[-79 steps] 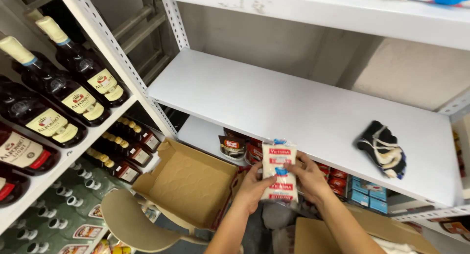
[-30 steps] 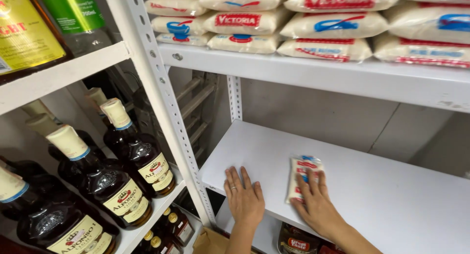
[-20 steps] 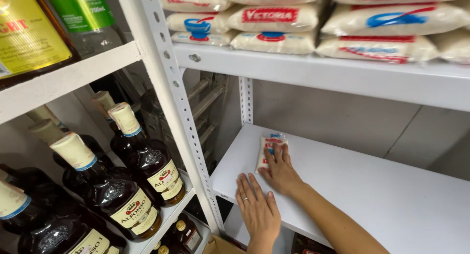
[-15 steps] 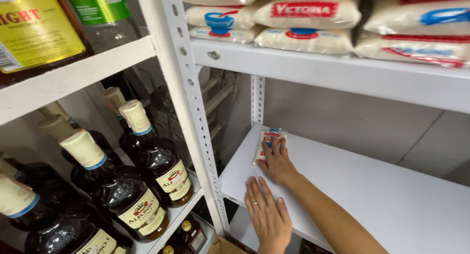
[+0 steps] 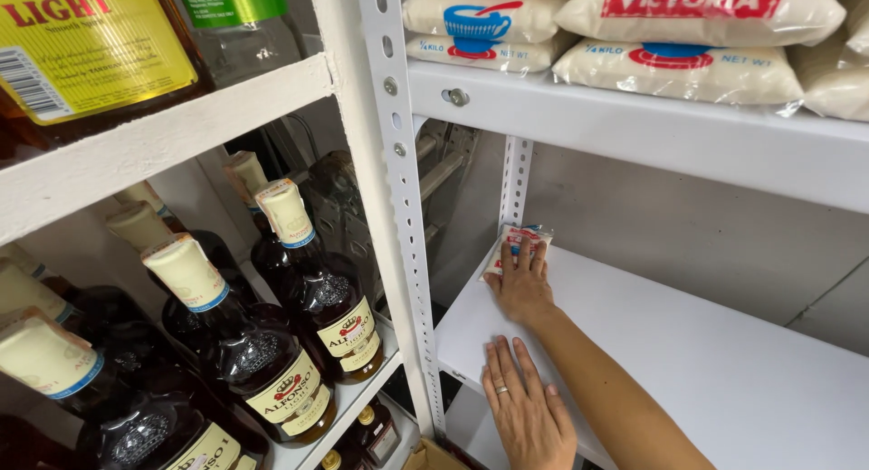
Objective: Wiping bags of sugar with a cloth and stacking them onto a metal shelf.
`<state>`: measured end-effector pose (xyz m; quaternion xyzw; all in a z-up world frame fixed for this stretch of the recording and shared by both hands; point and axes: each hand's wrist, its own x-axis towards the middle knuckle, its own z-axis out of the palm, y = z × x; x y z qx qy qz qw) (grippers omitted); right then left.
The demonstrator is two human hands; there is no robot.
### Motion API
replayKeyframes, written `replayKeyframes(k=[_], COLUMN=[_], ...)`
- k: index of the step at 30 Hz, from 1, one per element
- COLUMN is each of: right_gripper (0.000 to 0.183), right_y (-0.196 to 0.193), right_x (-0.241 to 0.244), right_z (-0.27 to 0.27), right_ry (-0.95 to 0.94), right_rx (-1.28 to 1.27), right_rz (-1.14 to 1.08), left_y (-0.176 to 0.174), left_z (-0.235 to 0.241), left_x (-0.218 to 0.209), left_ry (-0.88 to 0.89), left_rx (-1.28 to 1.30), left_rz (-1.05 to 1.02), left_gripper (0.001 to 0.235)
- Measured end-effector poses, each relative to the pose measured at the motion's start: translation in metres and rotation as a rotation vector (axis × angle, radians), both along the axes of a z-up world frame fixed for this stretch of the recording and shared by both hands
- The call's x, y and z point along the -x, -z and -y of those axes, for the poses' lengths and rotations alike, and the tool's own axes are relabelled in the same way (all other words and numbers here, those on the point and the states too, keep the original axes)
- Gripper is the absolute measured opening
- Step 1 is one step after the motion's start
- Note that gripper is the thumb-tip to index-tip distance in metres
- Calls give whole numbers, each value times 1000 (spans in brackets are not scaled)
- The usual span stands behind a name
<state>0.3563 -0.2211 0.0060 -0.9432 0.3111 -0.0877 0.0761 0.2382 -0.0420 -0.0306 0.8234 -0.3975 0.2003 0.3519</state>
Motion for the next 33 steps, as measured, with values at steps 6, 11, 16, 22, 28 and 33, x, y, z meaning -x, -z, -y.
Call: replayKeyframes(k=[6,11,16,22,28,33], right_gripper=[84,85,77,66,64,54], right_y=[-13,-26,-18,-5,-37,-8], right_x=[7,16,40,118,224,297], right_z=[-15,-21,-26,-48,-99,-157], right_ry=[60,54,-1,-215,-181,-333], right_rx=[-2,-59,-100,-218,-329,-67], right_rz=[-76,-102,-63,260,397,333], left_y=[-6,-10,-14,-24,-21,-26], left_z=[-4,-7,-8,-10,-23,-79], left_x=[1,1,3,5,11,65], left_ry=[28,45,61,73,113,200], left_rx=[45,34,66,1,-178,-336], left_rz=[-15,-6,-4,-96,-137,-156], left_gripper=[72,71,69,69,66,68])
